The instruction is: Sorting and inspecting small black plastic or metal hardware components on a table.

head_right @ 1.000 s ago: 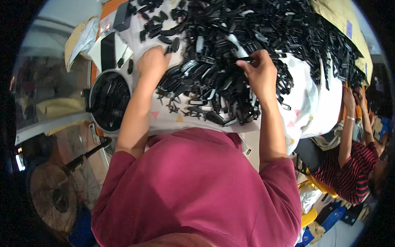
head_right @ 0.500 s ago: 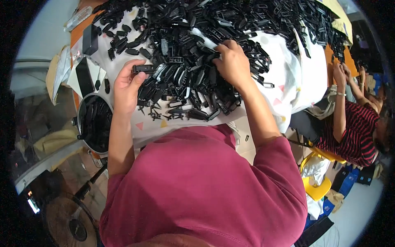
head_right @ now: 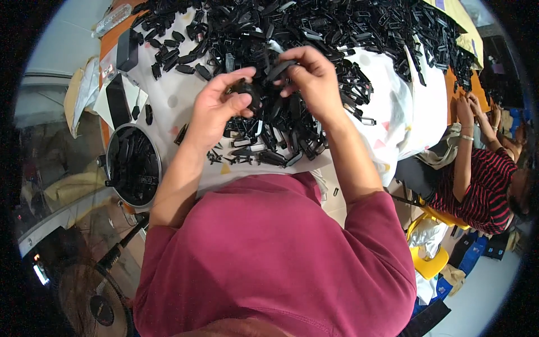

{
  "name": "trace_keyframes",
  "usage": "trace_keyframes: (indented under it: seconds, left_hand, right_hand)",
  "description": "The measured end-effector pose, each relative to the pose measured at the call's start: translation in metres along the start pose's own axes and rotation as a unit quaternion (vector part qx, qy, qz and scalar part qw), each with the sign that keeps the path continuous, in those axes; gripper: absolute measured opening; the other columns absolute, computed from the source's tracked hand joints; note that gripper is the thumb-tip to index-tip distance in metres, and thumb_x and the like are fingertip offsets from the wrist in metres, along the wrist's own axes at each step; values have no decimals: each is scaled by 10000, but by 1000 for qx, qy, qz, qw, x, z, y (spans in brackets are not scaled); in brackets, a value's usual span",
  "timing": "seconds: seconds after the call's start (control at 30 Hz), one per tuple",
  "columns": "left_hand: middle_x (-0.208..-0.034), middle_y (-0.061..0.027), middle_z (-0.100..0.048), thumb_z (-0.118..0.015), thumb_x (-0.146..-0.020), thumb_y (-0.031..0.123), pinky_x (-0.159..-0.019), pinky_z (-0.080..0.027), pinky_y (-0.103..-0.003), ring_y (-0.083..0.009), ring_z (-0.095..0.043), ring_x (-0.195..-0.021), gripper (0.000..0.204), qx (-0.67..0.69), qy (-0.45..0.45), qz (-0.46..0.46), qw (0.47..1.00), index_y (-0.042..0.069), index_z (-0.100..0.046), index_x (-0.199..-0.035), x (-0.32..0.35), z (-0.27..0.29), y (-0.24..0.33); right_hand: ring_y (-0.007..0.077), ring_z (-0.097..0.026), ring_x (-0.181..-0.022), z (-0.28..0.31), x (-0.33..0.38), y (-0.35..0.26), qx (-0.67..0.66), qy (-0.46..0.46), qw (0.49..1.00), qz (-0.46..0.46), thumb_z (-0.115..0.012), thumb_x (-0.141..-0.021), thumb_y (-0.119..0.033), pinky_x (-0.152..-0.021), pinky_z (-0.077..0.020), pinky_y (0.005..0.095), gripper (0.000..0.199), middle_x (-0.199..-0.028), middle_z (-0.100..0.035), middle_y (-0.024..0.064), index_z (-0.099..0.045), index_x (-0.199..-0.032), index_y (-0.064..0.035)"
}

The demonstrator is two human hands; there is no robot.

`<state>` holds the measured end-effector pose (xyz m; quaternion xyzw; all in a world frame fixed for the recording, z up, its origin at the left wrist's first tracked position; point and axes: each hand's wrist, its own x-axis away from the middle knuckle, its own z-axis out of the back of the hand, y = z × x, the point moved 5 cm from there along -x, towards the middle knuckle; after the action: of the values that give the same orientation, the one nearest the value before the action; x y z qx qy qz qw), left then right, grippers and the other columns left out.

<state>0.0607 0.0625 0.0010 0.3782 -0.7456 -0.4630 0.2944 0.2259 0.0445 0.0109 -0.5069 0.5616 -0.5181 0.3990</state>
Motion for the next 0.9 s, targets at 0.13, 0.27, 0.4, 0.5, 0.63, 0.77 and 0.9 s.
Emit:
trace_keyframes:
  seconds: [0.13,0.27,0.4,0.5,0.63,0.77,0.9]
  left_hand:
    - [-1106,-53,-509,-616,-779,98,-551,-451,-169,-57,-545,-737,278,-45,-93,75,992,-9,-548,-1027,-19,-7,-2]
    - [-891,4,-596,-588,-809,163,-514,-435,-149,-79,-594,-668,304,19,2,93,995,28,-544,-1078,-22,7,2]
    - [-986,-13,-588,-598,-803,163,-535,-450,-156,-74,-587,-699,325,23,-30,102,994,26,-542,-1093,-24,3,-6]
    - [-1142,-27,-515,-608,-790,139,-522,-426,-155,-80,-573,-747,307,-44,-58,52,996,16,-555,-1067,-21,-8,2]
    - [-806,-12,-622,-607,-792,175,-430,-320,-128,-99,-617,-678,369,0,-44,124,991,29,-517,-1118,-22,2,-2]
    - [-1248,-63,-424,-643,-753,71,-512,-391,-144,-19,-487,-675,288,-148,15,-65,987,6,-579,-1026,-24,7,14]
    - [-1340,-134,-269,-675,-718,46,-641,-469,-193,-96,-572,-742,329,-198,-20,-25,980,35,-586,-1035,-19,13,14]
  right_hand:
    - [90,-559,-679,-10,10,-1,97,-62,993,17,-464,-776,64,-540,-470,200,179,-833,-586,48,-541,-924,-2]
    - [110,-578,-754,2,16,0,92,-38,994,-44,-505,-797,11,-560,-485,208,146,-865,-575,52,-517,-943,6]
    - [116,-563,-789,0,18,2,73,5,997,-6,-518,-823,-45,-571,-483,210,182,-1001,-532,71,-483,-997,-1]
    - [119,-570,-748,-6,15,1,15,-2,998,-66,-528,-831,-76,-584,-484,214,148,-910,-564,48,-513,-969,-24]
    - [130,-572,-667,-6,16,1,235,-77,968,-40,-561,-790,-76,-580,-475,233,161,-792,-598,32,-558,-942,-22]
    - [120,-553,-655,1,16,0,388,-62,919,28,-569,-751,-41,-579,-455,228,251,-835,-606,67,-554,-997,8]
    - [67,-516,-734,1,20,-11,82,-25,996,-9,-532,-810,-24,-591,-438,189,276,-885,-575,30,-538,-1086,-9]
